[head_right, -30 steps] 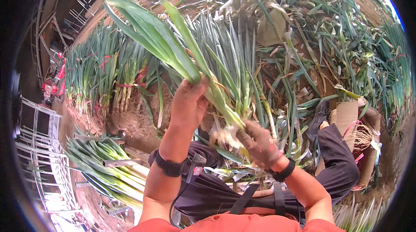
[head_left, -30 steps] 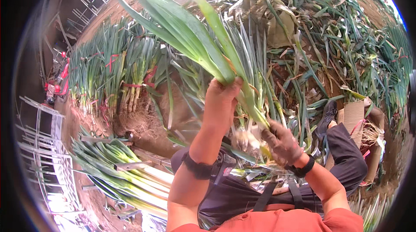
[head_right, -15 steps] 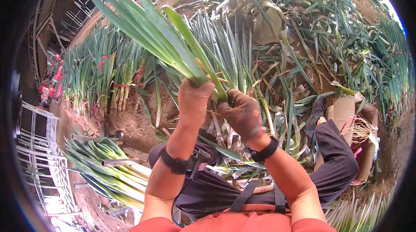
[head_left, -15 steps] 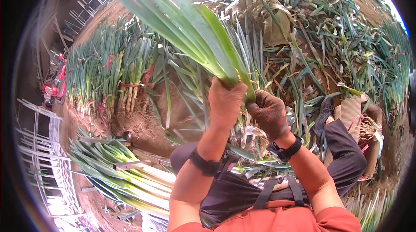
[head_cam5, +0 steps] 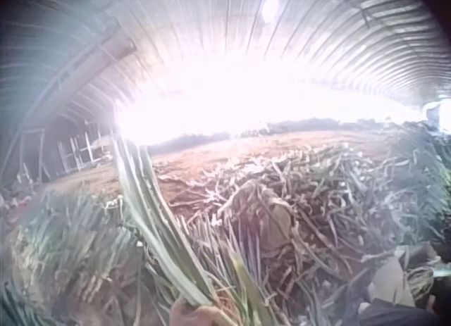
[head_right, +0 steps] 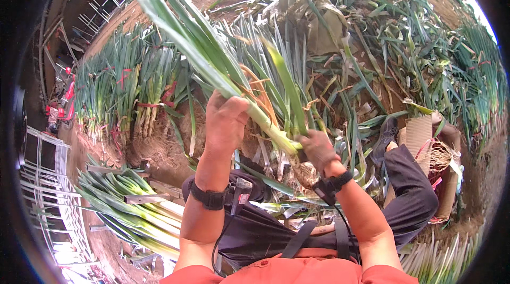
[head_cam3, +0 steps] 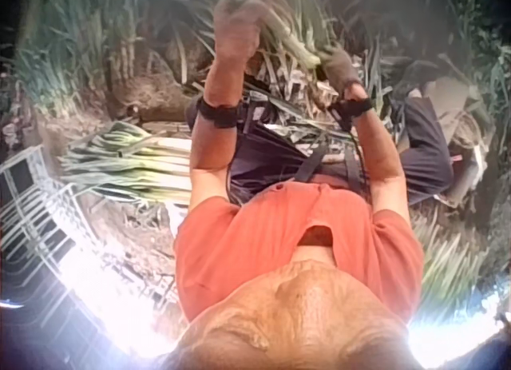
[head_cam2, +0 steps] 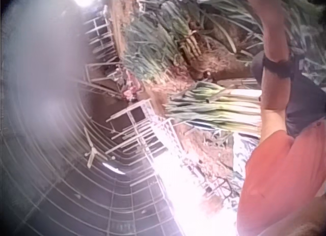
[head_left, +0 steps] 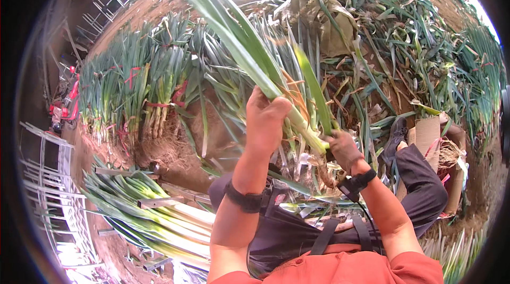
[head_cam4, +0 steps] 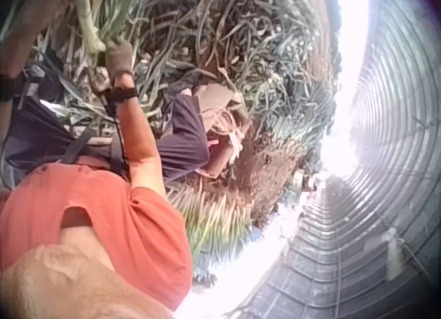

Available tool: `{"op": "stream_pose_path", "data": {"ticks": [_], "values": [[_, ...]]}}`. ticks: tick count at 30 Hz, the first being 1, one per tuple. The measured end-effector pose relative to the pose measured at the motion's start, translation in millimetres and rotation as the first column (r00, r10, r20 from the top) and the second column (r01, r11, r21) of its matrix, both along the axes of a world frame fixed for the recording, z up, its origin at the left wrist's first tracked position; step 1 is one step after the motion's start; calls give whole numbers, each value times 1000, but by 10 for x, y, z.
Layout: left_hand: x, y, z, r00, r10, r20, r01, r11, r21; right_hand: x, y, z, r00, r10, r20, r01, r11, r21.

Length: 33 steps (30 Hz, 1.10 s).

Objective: Cleaning and peeling harvested leeks by hand and using a trimming blade.

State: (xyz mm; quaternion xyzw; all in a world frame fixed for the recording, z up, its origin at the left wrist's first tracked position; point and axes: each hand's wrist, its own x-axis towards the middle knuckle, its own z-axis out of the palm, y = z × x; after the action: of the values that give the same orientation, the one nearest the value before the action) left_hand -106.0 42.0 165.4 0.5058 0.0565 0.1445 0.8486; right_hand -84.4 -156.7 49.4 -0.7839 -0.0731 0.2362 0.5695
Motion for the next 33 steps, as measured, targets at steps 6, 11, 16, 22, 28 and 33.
{"op": "stream_pose_path", "data": {"ticks": [6, 11, 16, 22, 28, 33], "values": [[-112, 161, 341, 993, -24, 113, 24, 1000, 5, -312, -1281, -1087, 991, 47, -129, -132, 588, -798], [-53, 55, 287, 988, -114, 105, 121, 990, -67, -59, -749, -101, 984, -54, 169, 108, 938, -329], [-34, -58, 104, 986, -142, 88, 154, 976, -153, -48, 12, 1020, 998, 51, 49, -64, 937, 343], [-17, -200, 113, 985, -173, -18, 172, 984, -46, 24, 356, 1252, 967, 255, -18, -203, 807, 554], [8, -171, 90, 972, -214, -95, 213, 977, -27, -109, 488, 1139, 991, 137, -4, -108, 798, 593], [-11, -193, 89, 964, -229, -133, 207, 965, -164, -120, 548, 1144, 993, 74, 93, -113, 829, 548]]}}
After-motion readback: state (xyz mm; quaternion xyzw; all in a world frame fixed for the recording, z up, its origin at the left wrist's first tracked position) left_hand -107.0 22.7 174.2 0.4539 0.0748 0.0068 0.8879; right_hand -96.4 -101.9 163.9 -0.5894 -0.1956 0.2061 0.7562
